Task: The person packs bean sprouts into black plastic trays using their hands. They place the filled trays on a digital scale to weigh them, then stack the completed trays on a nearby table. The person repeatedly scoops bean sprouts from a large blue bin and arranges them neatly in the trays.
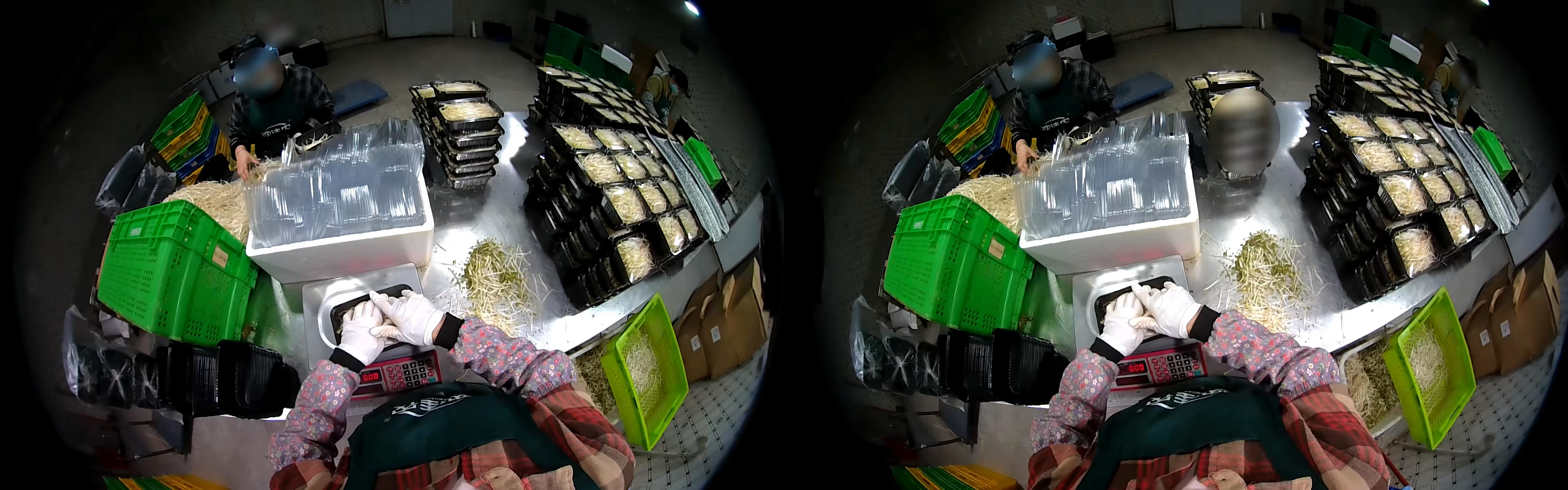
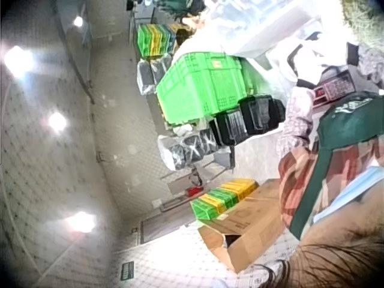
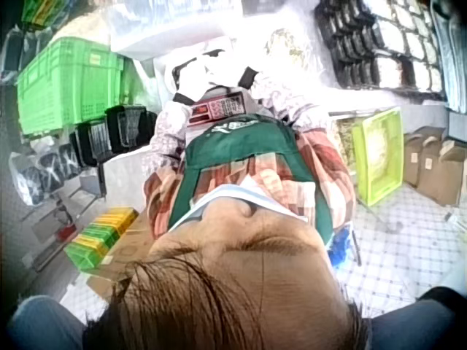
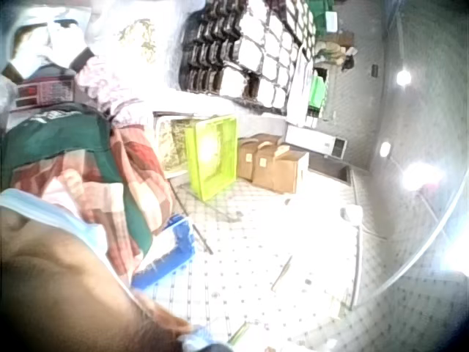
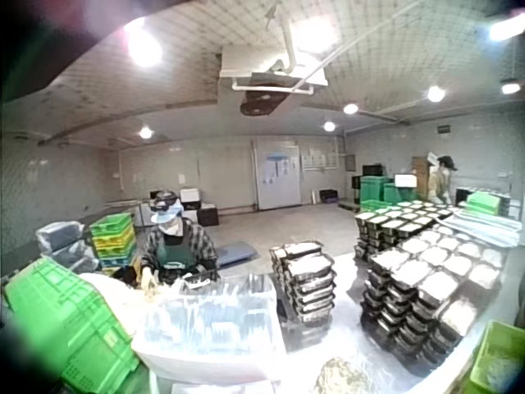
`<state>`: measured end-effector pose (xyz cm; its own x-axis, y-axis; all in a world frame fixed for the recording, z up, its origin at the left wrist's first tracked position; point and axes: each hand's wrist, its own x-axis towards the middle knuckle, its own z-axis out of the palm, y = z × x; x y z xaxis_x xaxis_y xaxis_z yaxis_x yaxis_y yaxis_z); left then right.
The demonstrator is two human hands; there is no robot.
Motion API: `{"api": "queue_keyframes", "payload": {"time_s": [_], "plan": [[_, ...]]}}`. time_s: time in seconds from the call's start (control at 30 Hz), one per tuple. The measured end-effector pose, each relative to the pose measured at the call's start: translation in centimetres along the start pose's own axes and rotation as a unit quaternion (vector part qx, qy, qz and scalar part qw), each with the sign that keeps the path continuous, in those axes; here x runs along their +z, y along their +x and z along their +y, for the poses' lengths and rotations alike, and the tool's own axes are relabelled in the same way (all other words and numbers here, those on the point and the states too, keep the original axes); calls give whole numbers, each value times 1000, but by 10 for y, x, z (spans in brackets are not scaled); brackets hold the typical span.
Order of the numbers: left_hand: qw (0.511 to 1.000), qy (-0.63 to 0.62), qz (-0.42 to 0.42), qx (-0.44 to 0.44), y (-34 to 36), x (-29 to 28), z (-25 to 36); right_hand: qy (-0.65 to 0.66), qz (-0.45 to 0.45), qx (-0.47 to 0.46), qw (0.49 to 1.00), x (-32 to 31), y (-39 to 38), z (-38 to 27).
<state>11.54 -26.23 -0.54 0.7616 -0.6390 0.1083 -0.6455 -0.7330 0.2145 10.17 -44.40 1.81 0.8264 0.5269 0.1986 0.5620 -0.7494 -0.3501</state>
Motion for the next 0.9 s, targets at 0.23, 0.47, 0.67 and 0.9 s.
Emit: {"api": "queue_keyframes", "payload": {"time_s": [0.23, 0.47, 0.67, 0.9], "plan": [[989, -84, 124, 1, -12, -44, 19, 245, 179, 245, 921, -78, 93, 62], [922, -291, 250, -49, -27, -86, 27, 249, 39, 383, 889, -53, 183, 100], [843, -431, 295, -129, -53, -73, 6, 489, 160, 363, 777, -44, 173, 136], [698, -619, 299, -199, -80, -101, -13, 424, 151, 196, 871, -149, 104, 94]]}}
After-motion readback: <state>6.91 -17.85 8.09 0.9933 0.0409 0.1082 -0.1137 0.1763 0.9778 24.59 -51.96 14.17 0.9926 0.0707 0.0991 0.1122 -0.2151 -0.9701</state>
